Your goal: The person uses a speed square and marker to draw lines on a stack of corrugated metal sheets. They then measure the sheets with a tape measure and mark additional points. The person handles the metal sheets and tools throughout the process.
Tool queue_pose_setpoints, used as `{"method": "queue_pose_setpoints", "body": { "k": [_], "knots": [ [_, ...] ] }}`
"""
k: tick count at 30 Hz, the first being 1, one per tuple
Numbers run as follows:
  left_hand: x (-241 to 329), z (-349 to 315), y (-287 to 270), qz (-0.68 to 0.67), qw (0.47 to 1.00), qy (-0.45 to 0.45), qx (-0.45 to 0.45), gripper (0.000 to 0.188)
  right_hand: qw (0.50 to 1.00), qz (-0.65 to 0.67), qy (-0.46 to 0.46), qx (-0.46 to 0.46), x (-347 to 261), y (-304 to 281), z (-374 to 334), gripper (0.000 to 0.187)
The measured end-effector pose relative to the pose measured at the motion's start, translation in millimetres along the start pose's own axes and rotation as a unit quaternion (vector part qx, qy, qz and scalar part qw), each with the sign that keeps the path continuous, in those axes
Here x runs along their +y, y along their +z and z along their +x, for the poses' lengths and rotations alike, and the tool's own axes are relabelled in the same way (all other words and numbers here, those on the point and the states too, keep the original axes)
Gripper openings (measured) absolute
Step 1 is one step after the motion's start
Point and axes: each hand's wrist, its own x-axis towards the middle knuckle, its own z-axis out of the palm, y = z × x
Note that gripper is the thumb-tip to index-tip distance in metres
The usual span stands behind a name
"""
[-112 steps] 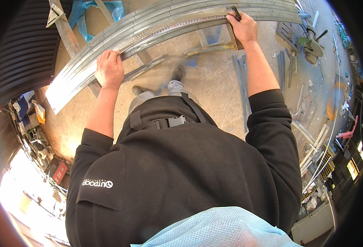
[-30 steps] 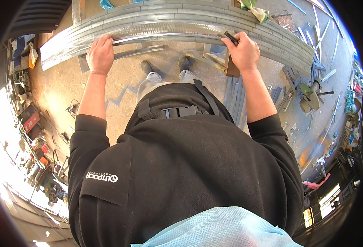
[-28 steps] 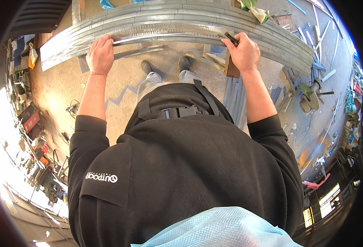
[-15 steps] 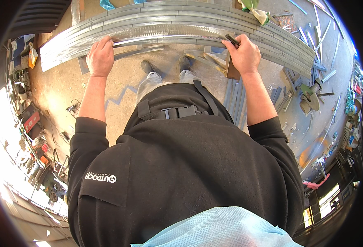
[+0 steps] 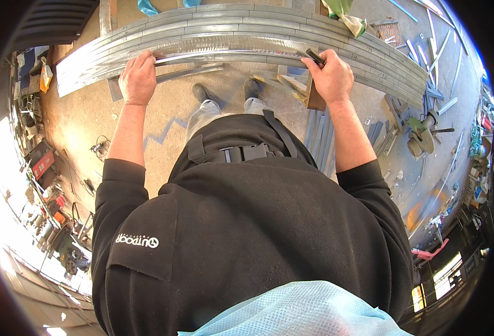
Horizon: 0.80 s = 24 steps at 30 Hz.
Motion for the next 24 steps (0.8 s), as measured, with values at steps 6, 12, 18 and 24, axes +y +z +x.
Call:
{"method": "queue_pose_setpoints", "body": {
  "k": [6,12,18,24],
  "knots": [
    [2.8,-6.4,-11.4,-0.057,0.998,0.010,0.011,0.010,0.998,0.047,0.005,-0.028,6.4,-7.4,-4.8,0.042],
    [6.5,-50.1,-25.4,-0.141,0.990,-0.015,-0.029,0.010,0.974,0.217,0.010,-0.059,9.7,-46.9,-40.5,0.029],
    [29.7,-84.5,-16.6,-0.544,0.756,-0.351,-0.099,0.010,0.846,0.528,-0.009,-0.072,-18.4,-63.1,-38.7,0.017],
    [81.1,-56.6,-23.7,-0.668,0.665,-0.320,-0.098,0.018,0.831,0.496,-0.087,-0.234,-106.9,-18.5,-20.6,0.023]
  ]
}}
